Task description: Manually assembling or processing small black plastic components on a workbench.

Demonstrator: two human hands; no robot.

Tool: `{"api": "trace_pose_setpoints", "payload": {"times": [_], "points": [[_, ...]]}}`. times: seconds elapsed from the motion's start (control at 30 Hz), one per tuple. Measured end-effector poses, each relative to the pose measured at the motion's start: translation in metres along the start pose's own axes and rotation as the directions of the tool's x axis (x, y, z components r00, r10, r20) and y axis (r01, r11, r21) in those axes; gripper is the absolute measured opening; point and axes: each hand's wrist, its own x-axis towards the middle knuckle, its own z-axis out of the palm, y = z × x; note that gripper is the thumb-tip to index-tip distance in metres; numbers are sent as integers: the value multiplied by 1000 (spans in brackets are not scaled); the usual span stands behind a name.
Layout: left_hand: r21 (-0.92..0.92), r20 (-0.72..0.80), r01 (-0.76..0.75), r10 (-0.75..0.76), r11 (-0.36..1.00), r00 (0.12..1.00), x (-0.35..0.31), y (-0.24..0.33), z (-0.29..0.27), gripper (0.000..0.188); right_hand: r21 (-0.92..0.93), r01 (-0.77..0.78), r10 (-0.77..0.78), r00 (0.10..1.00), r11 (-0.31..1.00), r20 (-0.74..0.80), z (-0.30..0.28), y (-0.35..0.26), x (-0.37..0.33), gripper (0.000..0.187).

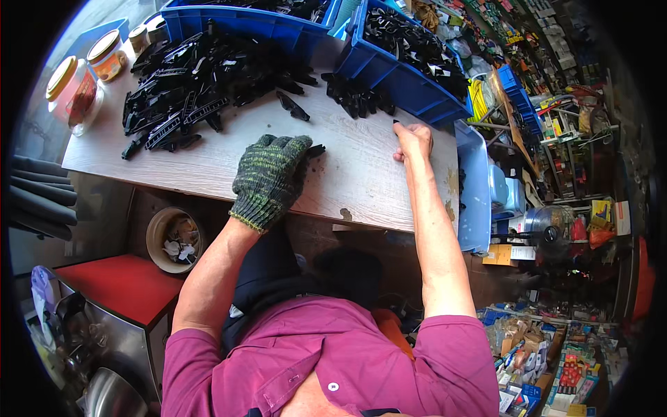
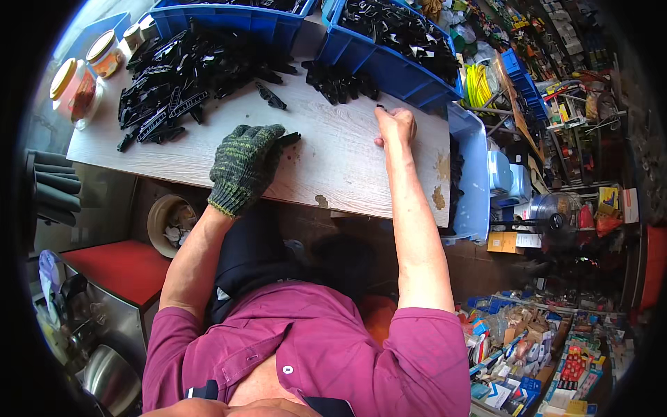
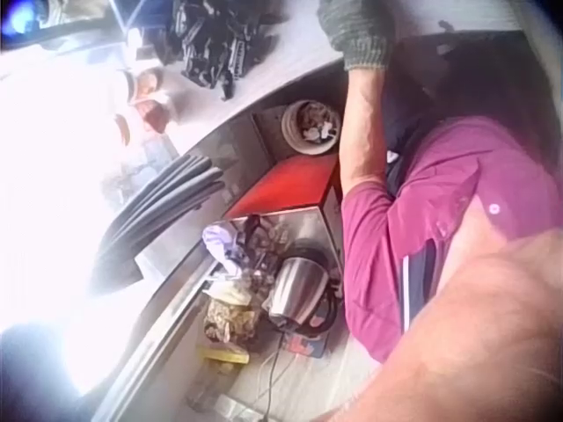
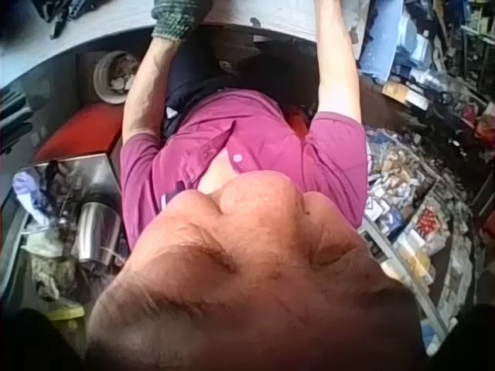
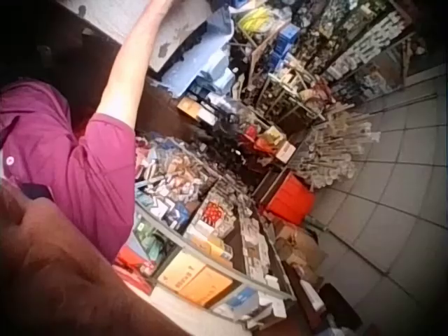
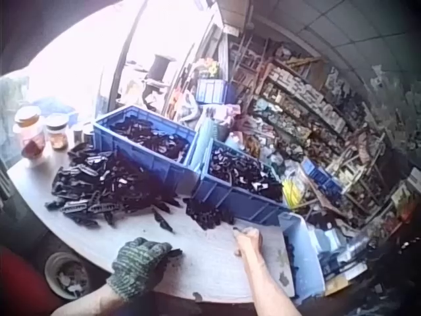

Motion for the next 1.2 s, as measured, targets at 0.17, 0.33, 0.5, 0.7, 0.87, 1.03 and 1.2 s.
{"api": "trace_pose_setpoints", "payload": {"times": [0.17, 0.33, 0.5, 0.7, 0.87, 1.03, 1.2], "points": [[-30, -69, 12, -14, 999, 998, 1, 0, 3, 31, 39, -7, 6, 1000, 999, 21, -5, 4, 1, 27], [-48, -198, -10, 0, 999, 980, -6, 1, -1, 30, 254, -190, 116, 953, 948, 279, -18, -4, -32, 35], [-148, -248, -144, 105, 978, 963, -10, 9, -2, 30, 392, -166, -141, 752, 905, 644, -9, 7, -92, 32], [-323, -100, -146, 120, 935, 988, -21, 27, 23, 30, 542, -184, -371, 549, 820, 749, -2, 9, -134, 34], [-395, -66, -18, -9, 919, 998, -28, 36, 26, 25, 519, -124, -333, 638, 846, 695, -2, 10, -143, 39], [-534, -64, 140, -205, 834, 977, -30, 45, 28, 22, 540, -84, -320, 725, 838, 610, 5, 8, -155, 40], [-610, 44, 291, -334, 738, 941, -25, 30, 30, 27, 542, -81, -330, 716, 837, 616, 9, -1, -162, 35]]}}
